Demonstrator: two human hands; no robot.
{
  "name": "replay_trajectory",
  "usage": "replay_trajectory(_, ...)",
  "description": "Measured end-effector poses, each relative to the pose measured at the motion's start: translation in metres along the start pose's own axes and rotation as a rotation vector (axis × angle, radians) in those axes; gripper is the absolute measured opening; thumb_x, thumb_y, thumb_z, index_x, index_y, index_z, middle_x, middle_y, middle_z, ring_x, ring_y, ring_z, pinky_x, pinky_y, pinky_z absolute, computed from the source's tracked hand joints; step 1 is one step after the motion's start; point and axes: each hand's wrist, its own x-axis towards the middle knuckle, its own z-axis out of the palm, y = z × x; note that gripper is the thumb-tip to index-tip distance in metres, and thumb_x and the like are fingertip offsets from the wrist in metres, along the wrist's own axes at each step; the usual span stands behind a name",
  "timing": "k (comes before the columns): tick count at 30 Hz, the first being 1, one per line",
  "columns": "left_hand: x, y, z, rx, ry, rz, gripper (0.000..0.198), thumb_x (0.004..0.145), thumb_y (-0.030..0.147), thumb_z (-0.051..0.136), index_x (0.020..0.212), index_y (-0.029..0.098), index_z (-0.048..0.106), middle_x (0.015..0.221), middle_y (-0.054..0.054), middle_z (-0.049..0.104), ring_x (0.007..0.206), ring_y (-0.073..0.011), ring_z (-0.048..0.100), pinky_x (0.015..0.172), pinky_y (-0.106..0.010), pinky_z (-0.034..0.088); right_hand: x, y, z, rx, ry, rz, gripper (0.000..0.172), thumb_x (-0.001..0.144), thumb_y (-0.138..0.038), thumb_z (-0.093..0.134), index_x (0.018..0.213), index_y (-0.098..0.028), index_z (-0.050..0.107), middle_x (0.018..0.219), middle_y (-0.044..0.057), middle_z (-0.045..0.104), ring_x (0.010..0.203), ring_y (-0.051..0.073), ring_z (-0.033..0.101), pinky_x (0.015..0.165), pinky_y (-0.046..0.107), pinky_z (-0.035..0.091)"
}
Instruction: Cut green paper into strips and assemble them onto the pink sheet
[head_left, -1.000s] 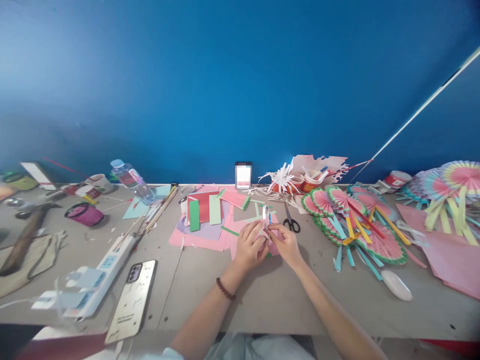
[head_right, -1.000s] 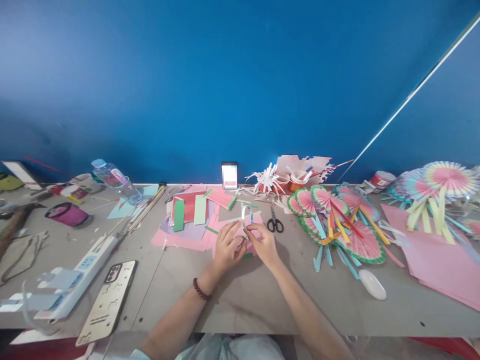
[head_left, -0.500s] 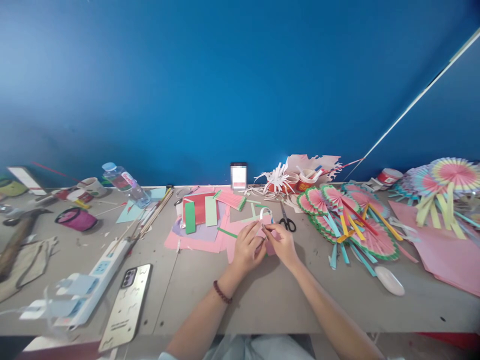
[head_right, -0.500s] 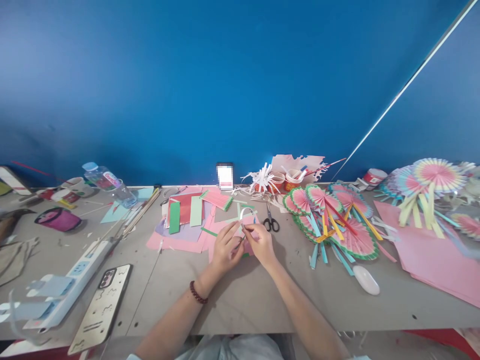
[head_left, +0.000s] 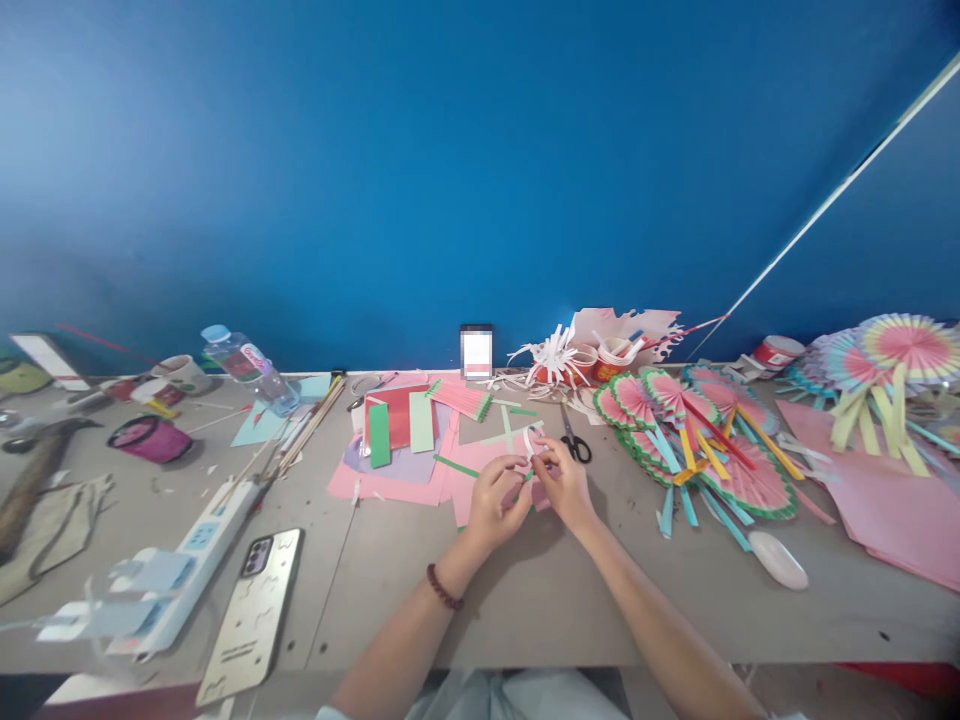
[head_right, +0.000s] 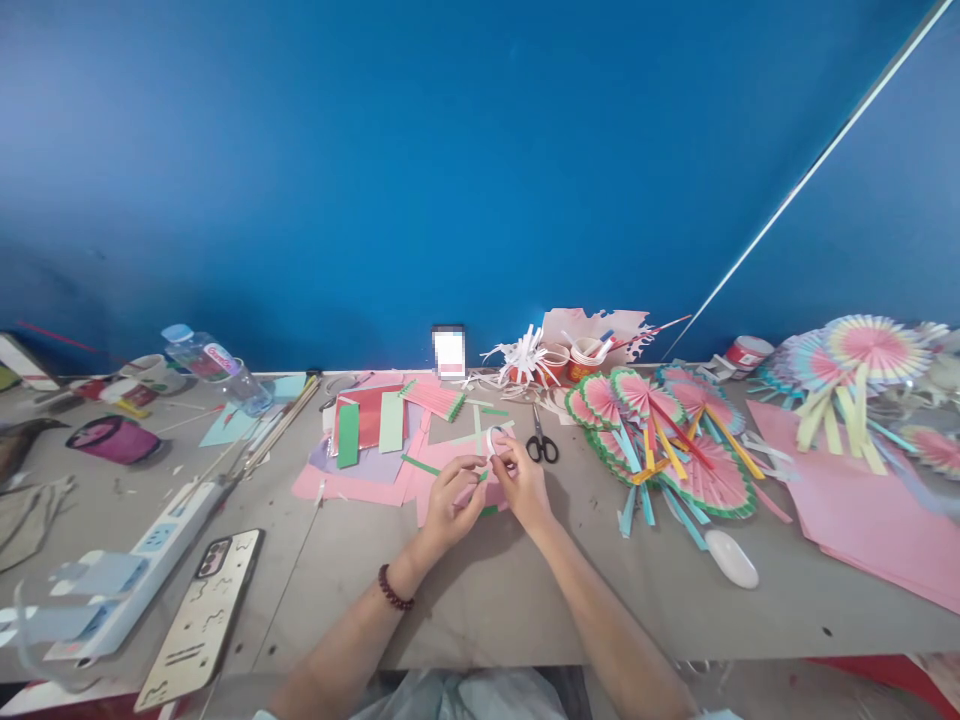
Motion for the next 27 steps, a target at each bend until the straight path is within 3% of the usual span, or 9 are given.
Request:
replay_trajectory(5,0.003,-0.004,-0.002,-0.080,0.070,-0.105,0.015,0.092,0.023,0.053,0.079,0.020,0.061,0.087,-0.009,0.066,0.082,-0.0210,0.065,0.072,-0.037,0.055,-0.001,0.005,0.005,0.081,-0.099,0.006,0.027,0.090,-0.041,0.054,0.105,-0.020,0.062,0.066,0.000,0.063,0.055,0.015,0.062,0.055,0.025,0.051)
replay_trajectory(11,0.009,-0.008,-0.007,-0.180,0.091,-0.407,0.031,0.093,0.039,0.053,0.073,0.019,0.065,0.078,-0.008,0.066,0.077,-0.0205,0.063,0.070,-0.034,0.051,-0.002,0.013,0.010,0.080,-0.176,0.012,0.022,0.090,-0.040,0.056,0.096,-0.021,0.063,0.070,0.000,0.063,0.055,0.014,0.062,0.057,0.025,0.051)
replay_trajectory(16,0.011,-0.010,-0.011,-0.251,0.090,-0.539,0.035,0.091,0.045,0.054,0.076,0.018,0.069,0.079,-0.009,0.067,0.077,-0.0209,0.062,0.065,-0.031,0.051,0.001,0.009,0.009,-0.020,-0.144,-0.085,0.019,0.090,-0.034,0.054,0.084,-0.021,0.065,0.076,0.003,0.065,0.064,0.016,0.062,0.064,0.027,0.051)
replay_trajectory(21,0.013,-0.008,-0.015,-0.284,0.144,-0.616,0.040,0.088,0.052,0.056,0.072,0.017,0.068,0.071,-0.007,0.066,0.070,-0.0194,0.062,0.059,-0.029,0.051,0.003,-0.002,0.010,0.043,-0.147,-0.157,0.011,0.085,-0.027,0.058,0.078,-0.021,0.065,0.076,0.004,0.065,0.069,0.016,0.063,0.065,0.027,0.053)
replay_trajectory(24,0.014,-0.011,-0.018,-0.337,0.171,-0.697,0.043,0.086,0.056,0.057,0.077,0.017,0.069,0.073,-0.007,0.067,0.069,-0.0191,0.063,0.051,-0.027,0.050,0.001,-0.004,0.012,0.096,-0.088,-0.104,0.011,0.083,-0.028,0.061,0.077,-0.020,0.066,0.082,0.005,0.064,0.066,0.015,0.062,0.062,0.027,0.055)
replay_trajectory(27,0.017,-0.021,-0.022,-0.413,0.172,-0.734,0.043,0.083,0.057,0.062,0.084,0.015,0.073,0.088,-0.009,0.067,0.071,-0.0179,0.062,0.046,-0.024,0.047,0.000,-0.003,0.011,0.189,-0.019,0.034,0.016,0.081,-0.035,0.065,0.077,-0.019,0.068,0.098,0.009,0.063,0.062,0.013,0.062,0.050,0.027,0.055)
